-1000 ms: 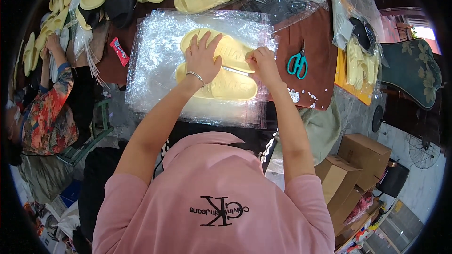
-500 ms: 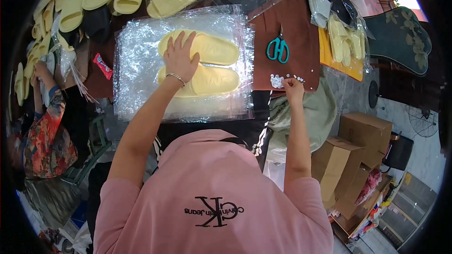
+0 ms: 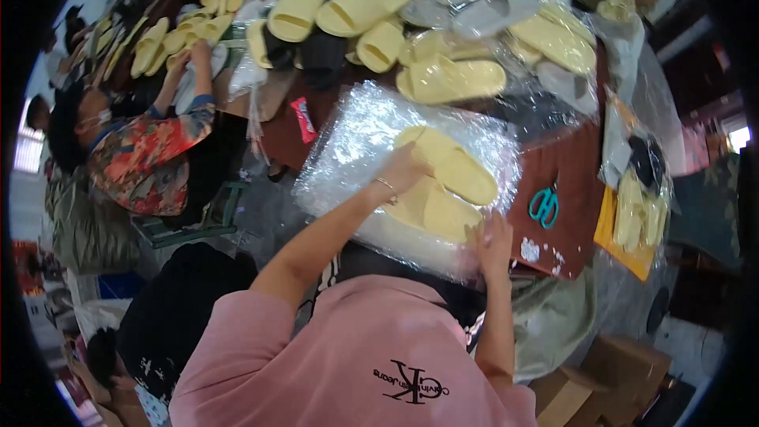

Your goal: Packing finished slippers into bubble wrap and plastic bags at a factory workbench.

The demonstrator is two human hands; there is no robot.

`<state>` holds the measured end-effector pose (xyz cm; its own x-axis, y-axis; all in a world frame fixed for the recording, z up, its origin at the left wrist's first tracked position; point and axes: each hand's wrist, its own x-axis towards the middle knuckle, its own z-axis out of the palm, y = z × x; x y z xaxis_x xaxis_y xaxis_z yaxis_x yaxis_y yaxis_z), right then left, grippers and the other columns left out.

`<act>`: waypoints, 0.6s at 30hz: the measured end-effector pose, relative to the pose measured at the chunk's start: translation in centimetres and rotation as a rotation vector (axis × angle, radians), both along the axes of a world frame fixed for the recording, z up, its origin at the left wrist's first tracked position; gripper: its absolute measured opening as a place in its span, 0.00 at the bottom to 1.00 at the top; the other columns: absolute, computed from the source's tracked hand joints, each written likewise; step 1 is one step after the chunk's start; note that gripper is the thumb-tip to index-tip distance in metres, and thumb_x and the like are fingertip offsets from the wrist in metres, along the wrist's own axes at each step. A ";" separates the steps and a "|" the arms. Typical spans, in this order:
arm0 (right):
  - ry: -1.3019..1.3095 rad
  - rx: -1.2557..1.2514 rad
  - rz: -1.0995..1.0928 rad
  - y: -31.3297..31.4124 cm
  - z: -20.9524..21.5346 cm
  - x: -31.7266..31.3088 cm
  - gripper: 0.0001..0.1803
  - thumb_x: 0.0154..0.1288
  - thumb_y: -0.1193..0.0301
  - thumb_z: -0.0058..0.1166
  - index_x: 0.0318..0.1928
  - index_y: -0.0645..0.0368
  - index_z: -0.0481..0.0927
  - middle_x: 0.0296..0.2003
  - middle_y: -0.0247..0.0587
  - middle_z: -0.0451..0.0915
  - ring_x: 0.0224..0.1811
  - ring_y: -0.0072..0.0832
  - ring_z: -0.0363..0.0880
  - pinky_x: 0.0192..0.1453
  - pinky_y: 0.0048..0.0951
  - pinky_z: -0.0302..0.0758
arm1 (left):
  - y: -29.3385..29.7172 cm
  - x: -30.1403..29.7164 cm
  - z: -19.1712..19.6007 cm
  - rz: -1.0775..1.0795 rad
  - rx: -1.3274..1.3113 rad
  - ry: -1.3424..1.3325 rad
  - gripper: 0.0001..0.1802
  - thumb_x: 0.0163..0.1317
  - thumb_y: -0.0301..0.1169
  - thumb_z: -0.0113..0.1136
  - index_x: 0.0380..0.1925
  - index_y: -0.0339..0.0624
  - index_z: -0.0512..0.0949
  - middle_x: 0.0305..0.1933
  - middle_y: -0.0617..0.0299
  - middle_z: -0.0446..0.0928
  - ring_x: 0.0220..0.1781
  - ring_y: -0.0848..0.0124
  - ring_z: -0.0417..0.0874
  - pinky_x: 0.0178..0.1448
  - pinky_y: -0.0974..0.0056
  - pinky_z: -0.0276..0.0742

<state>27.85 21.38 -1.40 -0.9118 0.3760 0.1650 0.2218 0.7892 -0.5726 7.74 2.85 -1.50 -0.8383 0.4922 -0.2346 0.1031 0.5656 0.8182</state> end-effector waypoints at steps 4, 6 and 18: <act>-0.173 -0.035 -0.010 -3.3 -1.3 -0.9 0.45 0.42 0.70 0.64 0.58 0.71 0.53 0.58 0.62 0.55 0.61 0.51 0.53 0.65 0.41 0.49 | 1.3 0.1 -1.1 0.100 0.047 -0.149 0.39 0.44 0.37 0.64 0.57 0.38 0.60 0.57 0.48 0.64 0.54 0.59 0.70 0.57 0.62 0.66; -0.202 -0.185 -0.101 -3.6 -0.5 -0.4 0.50 0.40 0.67 0.66 0.60 0.73 0.50 0.59 0.63 0.52 0.63 0.50 0.49 0.67 0.41 0.44 | 1.5 0.3 -4.6 0.208 0.168 -0.122 0.38 0.41 0.37 0.65 0.54 0.38 0.63 0.53 0.48 0.68 0.55 0.58 0.69 0.58 0.62 0.64; -0.295 0.152 0.074 -1.5 -3.3 1.2 0.56 0.35 0.53 0.66 0.59 0.74 0.53 0.62 0.60 0.50 0.64 0.50 0.48 0.67 0.40 0.47 | -5.0 -2.8 -1.2 0.500 0.481 -0.471 0.27 0.47 0.38 0.64 0.47 0.39 0.72 0.42 0.58 0.76 0.41 0.71 0.76 0.45 0.66 0.72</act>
<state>29.06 19.87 -4.72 -0.9525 0.2985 -0.0607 0.2993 0.8806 -0.3674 4.97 -2.17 -2.70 -0.8511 0.2243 -0.4746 -0.4804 0.0319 0.8765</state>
